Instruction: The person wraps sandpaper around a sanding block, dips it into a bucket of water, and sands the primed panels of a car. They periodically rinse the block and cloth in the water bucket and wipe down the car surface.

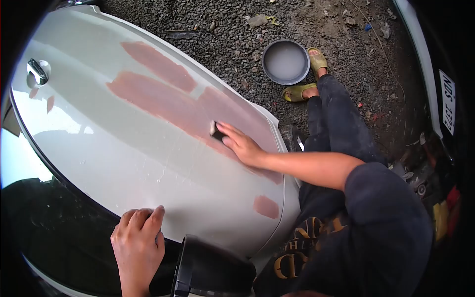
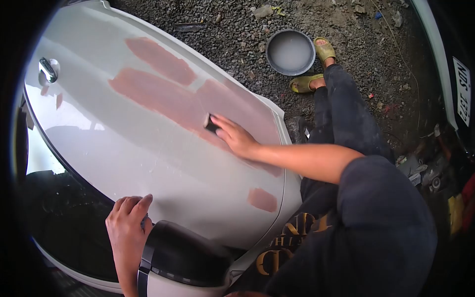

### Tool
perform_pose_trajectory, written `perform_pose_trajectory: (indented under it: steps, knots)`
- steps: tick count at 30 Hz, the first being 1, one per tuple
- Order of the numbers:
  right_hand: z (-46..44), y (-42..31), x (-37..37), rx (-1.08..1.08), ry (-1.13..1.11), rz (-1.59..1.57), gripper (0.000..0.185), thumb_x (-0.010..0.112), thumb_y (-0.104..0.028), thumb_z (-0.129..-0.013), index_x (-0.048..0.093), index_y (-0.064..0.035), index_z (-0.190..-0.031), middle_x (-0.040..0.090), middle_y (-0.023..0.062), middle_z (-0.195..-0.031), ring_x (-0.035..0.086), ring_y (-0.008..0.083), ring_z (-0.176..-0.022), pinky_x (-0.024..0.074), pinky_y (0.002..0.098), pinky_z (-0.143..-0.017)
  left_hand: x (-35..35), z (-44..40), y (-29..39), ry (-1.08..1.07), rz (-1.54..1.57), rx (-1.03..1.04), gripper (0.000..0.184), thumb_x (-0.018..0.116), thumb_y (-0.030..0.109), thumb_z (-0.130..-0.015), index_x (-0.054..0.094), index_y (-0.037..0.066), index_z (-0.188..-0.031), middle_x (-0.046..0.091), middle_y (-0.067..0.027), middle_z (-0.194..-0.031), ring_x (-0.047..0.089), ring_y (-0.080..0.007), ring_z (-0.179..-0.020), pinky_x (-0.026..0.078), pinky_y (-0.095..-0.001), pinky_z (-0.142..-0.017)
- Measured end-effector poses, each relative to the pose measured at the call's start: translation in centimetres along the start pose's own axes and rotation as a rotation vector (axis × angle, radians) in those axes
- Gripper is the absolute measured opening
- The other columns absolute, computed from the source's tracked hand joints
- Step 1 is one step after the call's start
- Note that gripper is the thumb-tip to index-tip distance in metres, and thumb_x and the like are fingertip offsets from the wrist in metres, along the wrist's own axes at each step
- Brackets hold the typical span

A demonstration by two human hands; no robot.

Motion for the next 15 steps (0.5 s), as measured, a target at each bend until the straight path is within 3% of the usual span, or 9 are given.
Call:
perform_pose_trajectory:
  steps: [4,7,10,12,15]
  knots:
    - [-11.8,5.8,0.0,0.213,0.005,-0.078,0.046,0.05,-0.025,-0.107,0.05,-0.0046,-0.148,0.044,0.0185,-0.157,0.042,0.0342,-0.145,0.0325,0.0388,-0.12,0.5,0.1,0.4,-0.048,-0.003,-0.008,0.044,0.073,0.003,-0.069,0.068,0.014,-0.111,0.066,-0.0046,-0.092,0.067,-0.0259,-0.087,0.053,-0.0387,-0.066]
    - [-7.8,4.1,0.4,0.132,0.065,-0.022,0.045,0.049,-0.026,-0.107,0.05,-0.0066,-0.149,0.044,0.0184,-0.157,0.042,0.0339,-0.145,0.0328,0.0399,-0.119,0.7,0.1,0.5,-0.068,-0.004,0.006,0.038,0.076,0.006,-0.07,0.069,0.013,-0.108,0.064,-0.0042,-0.087,0.066,-0.025,-0.08,0.051,-0.0374,-0.062]
    - [2.4,0.2,0.0,0.078,0.007,0.047,0.045,0.048,-0.026,-0.108,0.05,-0.0069,-0.149,0.043,0.0173,-0.158,0.042,0.0328,-0.145,0.0332,0.0403,-0.119,0.9,0.0,0.6,-0.079,-0.006,0.001,0.027,0.08,0.012,-0.073,0.069,0.013,-0.098,0.062,-0.0039,-0.08,0.064,-0.0244,-0.074,0.049,-0.0363,-0.059]
    - [0.9,0.9,0.2,0.063,0.015,-0.008,0.045,0.049,-0.026,-0.108,0.05,-0.0067,-0.149,0.043,0.0174,-0.158,0.042,0.0322,-0.145,0.0339,0.0395,-0.119,1.1,0.1,0.5,-0.099,-0.009,-0.01,0.02,0.084,0.019,-0.074,0.067,0.011,-0.083,0.061,-0.0036,-0.073,0.063,-0.024,-0.069,0.048,-0.0356,-0.057]
    - [-8.3,5.8,0.4,0.124,0.086,-0.014,0.045,0.05,-0.024,-0.106,0.051,-0.0044,-0.147,0.052,0.0191,-0.15,0.048,0.0317,-0.14,0.0374,0.0381,-0.115,1.8,0.3,0.6,-0.166,-0.023,0.016,0.017,0.083,0.017,-0.074,0.067,0.011,-0.081,0.061,-0.0034,-0.072,0.064,-0.0237,-0.069,0.049,-0.0356,-0.057]
Point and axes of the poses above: each hand's wrist, its own z-axis away from the middle knuckle, its own x-axis out of the palm, y = z × x, the point moved 8 cm from there along -z, towards the middle knuckle
